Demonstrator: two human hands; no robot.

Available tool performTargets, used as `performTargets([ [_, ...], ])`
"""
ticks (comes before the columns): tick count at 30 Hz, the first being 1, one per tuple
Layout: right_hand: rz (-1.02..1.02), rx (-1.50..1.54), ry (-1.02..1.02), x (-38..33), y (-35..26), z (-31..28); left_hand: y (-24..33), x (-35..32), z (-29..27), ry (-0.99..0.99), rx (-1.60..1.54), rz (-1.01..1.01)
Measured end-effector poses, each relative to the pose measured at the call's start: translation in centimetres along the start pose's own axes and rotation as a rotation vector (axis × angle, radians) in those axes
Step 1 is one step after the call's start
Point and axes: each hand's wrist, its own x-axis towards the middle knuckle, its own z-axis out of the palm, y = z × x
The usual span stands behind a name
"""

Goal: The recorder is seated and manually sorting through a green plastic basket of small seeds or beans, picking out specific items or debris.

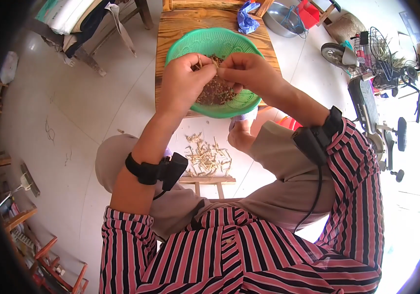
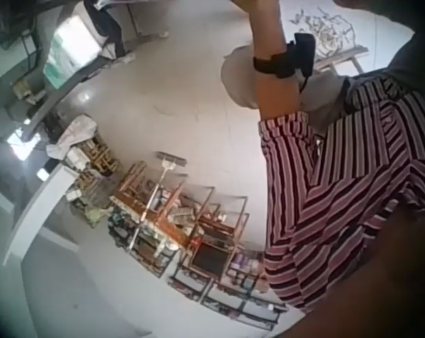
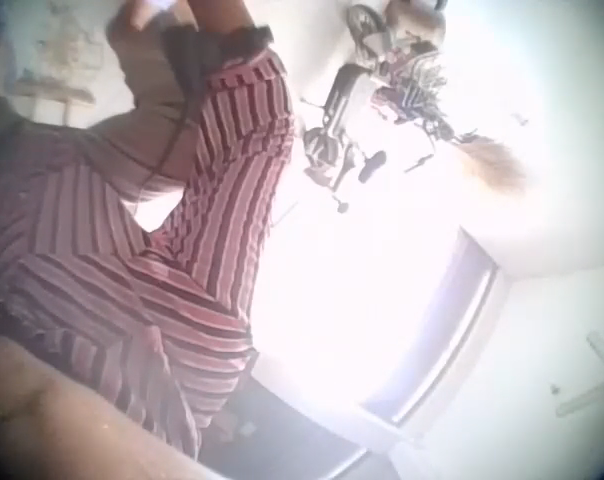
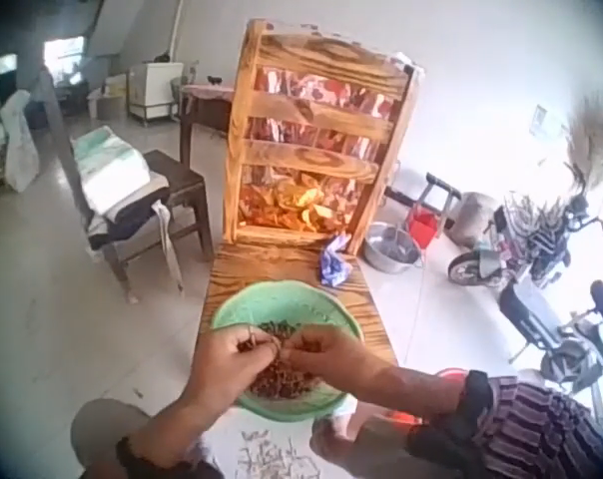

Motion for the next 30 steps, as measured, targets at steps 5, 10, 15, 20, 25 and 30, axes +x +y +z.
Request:
performTargets([
  [5,-0.100,-0.144,0.167,0.4,0.1,0.8,0.4,0.1,0.7,0.105,0.056,0.055],
  [10,-0.069,-0.066,0.137,0.5,0.3,0.3,-0.3,0.7,1.0,0.083,-0.053,-0.040],
  [15,0.052,0.139,0.128,0.6,1.1,0.3,-0.9,1.0,1.2,0.089,-0.016,-0.051],
  [20,0.174,0.396,0.123,0.4,1.0,0.3,-0.3,0.6,1.1,0.103,-0.020,-0.065],
  [25,0.263,0.363,0.175,0.4,1.6,-0.1,0.2,0.3,0.6,0.070,-0.059,-0.127],
  [30,0.269,0.179,0.168,0.0,1.6,-0.8,0.4,0.3,0.6,0.044,-0.093,-0.145],
])
